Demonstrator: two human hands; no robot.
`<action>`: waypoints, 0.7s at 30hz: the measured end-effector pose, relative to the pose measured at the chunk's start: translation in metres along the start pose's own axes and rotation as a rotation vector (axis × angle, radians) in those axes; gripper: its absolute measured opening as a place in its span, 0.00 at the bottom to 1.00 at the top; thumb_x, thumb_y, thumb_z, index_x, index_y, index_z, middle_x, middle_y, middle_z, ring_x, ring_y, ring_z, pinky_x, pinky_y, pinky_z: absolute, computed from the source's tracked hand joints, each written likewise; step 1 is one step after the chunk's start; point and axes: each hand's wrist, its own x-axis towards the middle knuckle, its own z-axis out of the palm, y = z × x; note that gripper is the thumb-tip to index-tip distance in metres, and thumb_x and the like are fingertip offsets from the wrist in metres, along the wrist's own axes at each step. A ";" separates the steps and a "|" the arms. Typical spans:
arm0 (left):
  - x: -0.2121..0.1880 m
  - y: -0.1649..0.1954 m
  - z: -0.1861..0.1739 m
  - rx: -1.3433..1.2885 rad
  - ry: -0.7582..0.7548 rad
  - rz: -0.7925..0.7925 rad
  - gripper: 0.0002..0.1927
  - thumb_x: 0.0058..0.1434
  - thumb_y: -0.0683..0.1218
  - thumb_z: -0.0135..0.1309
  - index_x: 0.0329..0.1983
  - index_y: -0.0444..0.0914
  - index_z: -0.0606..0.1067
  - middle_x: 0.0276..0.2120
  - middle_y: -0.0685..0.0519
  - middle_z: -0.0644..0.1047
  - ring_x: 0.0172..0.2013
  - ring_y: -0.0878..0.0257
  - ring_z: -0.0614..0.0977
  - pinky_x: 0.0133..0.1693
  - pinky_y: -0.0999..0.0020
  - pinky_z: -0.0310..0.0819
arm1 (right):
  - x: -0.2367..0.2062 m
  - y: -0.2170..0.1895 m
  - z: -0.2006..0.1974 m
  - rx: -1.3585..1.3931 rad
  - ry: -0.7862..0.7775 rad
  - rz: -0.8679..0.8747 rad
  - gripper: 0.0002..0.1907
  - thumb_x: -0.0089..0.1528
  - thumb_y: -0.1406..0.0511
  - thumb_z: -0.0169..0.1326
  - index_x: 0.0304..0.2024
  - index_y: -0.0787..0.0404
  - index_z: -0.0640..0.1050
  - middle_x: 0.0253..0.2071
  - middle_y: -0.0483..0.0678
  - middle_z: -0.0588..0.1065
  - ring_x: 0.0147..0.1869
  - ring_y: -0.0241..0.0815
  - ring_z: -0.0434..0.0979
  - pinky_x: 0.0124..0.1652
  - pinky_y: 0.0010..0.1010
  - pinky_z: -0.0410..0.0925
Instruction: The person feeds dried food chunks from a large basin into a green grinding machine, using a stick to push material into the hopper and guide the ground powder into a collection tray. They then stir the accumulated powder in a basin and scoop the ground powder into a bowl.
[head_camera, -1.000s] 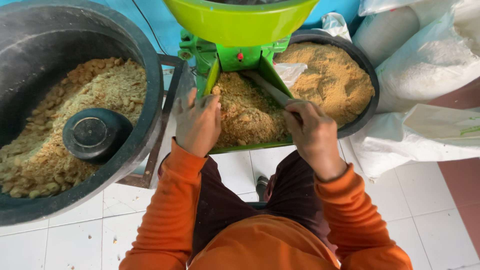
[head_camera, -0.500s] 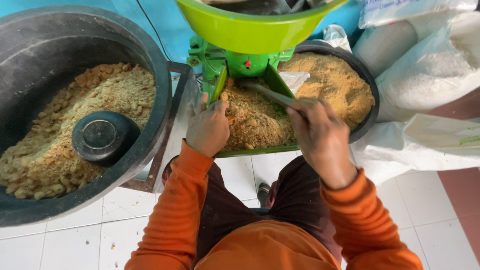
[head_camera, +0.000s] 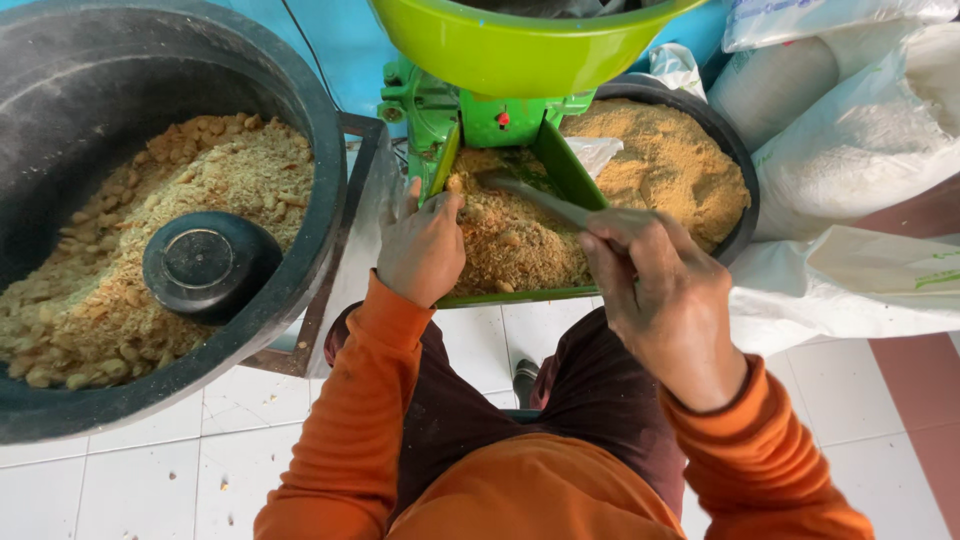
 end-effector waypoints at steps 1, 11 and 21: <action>0.000 0.000 0.000 0.000 0.008 0.005 0.14 0.63 0.41 0.51 0.52 0.38 0.72 0.51 0.46 0.81 0.64 0.37 0.69 0.59 0.26 0.53 | -0.004 0.000 0.003 -0.014 0.011 0.018 0.10 0.67 0.73 0.63 0.46 0.67 0.74 0.45 0.54 0.80 0.38 0.44 0.81 0.36 0.31 0.74; -0.002 -0.002 -0.001 -0.016 0.038 0.022 0.17 0.62 0.41 0.51 0.54 0.37 0.73 0.51 0.45 0.81 0.64 0.36 0.69 0.58 0.25 0.54 | -0.019 0.002 0.048 0.062 0.086 0.041 0.09 0.67 0.74 0.60 0.45 0.67 0.72 0.48 0.56 0.79 0.45 0.50 0.84 0.42 0.33 0.77; 0.001 0.000 -0.003 -0.004 0.002 -0.002 0.15 0.61 0.42 0.54 0.52 0.40 0.75 0.51 0.47 0.81 0.65 0.38 0.70 0.60 0.27 0.56 | -0.038 0.024 0.072 0.027 0.114 0.041 0.09 0.65 0.75 0.59 0.45 0.67 0.73 0.48 0.56 0.79 0.47 0.51 0.83 0.44 0.34 0.77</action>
